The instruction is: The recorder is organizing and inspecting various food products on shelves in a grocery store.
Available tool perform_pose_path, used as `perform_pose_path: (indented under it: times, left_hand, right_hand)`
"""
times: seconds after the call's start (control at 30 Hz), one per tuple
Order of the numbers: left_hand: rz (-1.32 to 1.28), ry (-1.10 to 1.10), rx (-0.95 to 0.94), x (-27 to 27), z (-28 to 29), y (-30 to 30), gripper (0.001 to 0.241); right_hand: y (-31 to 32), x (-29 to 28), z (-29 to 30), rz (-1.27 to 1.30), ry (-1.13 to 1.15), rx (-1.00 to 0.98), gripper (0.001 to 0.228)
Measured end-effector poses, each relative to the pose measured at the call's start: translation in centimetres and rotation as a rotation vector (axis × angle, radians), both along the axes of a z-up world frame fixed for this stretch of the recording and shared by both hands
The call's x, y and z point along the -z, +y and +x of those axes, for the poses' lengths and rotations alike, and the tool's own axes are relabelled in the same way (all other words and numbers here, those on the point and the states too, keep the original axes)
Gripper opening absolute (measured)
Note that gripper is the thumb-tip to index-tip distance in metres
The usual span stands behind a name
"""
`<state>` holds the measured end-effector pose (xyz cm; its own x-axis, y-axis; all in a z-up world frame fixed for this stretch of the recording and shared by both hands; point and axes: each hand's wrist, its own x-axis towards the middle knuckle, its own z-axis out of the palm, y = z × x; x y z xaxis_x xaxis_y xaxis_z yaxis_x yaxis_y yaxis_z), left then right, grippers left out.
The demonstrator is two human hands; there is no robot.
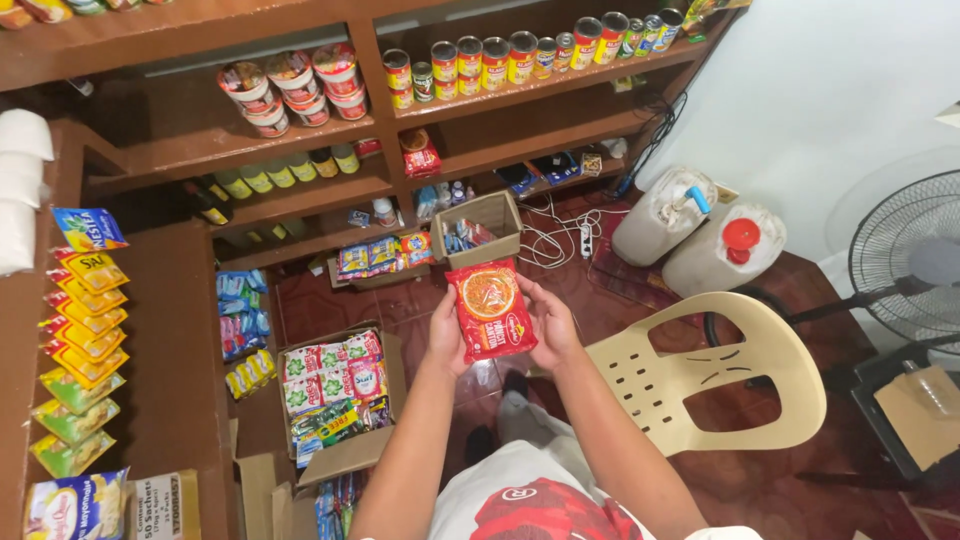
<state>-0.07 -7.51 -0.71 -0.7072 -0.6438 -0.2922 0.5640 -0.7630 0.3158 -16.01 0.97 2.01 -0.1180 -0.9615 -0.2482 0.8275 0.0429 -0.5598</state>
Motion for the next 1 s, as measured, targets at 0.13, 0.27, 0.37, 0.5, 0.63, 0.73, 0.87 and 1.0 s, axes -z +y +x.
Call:
perform_pose_path:
  times: [0.13,0.27,0.37,0.5,0.63,0.73,0.87,1.0]
  left_hand:
    - [-0.001,-0.013,-0.033,0.4,-1.3,-1.5,0.06]
    - [0.024,-0.076,-0.044,0.9,-2.7,-4.1,0.06]
    - [0.008,-0.105,-0.053,1.1,-3.8,-6.8,0.06]
    - [-0.024,-0.073,-0.074,0.6,-7.9,-11.0,0.06]
    - [-0.006,-0.101,-0.112,0.4,-11.1,-13.4,0.06]
    - [-0.005,-0.144,-0.11,0.6,-14.0,-15.4,0.06]
    - [0.007,-0.225,-0.146,0.9,-15.6,-17.3,0.057]
    - [0.046,-0.273,-0.243,5.2,-15.5,-19.0,0.047]
  right_hand:
    - [-1.9,-0.2,-0.6,0.022,-0.07,0.011,0.058]
    - [-4.8,0.0,-1.8,-0.014,-0.131,-0.034,0.056]
    - [-7.9,2.0,-3.8,0.009,-0.146,-0.039,0.052]
    - [-12.4,3.7,-7.6,0.005,-0.103,-0.038,0.049]
    - [-15.6,2.3,-10.6,0.052,0.021,-0.026,0.046]
    - [-17.5,2.5,-13.1,0.134,0.071,-0.019,0.045]
    - [-19.7,4.4,-15.6,0.148,0.063,-0.033,0.045]
    - [-21.8,5.7,-16.7,0.147,0.03,-0.025,0.044]
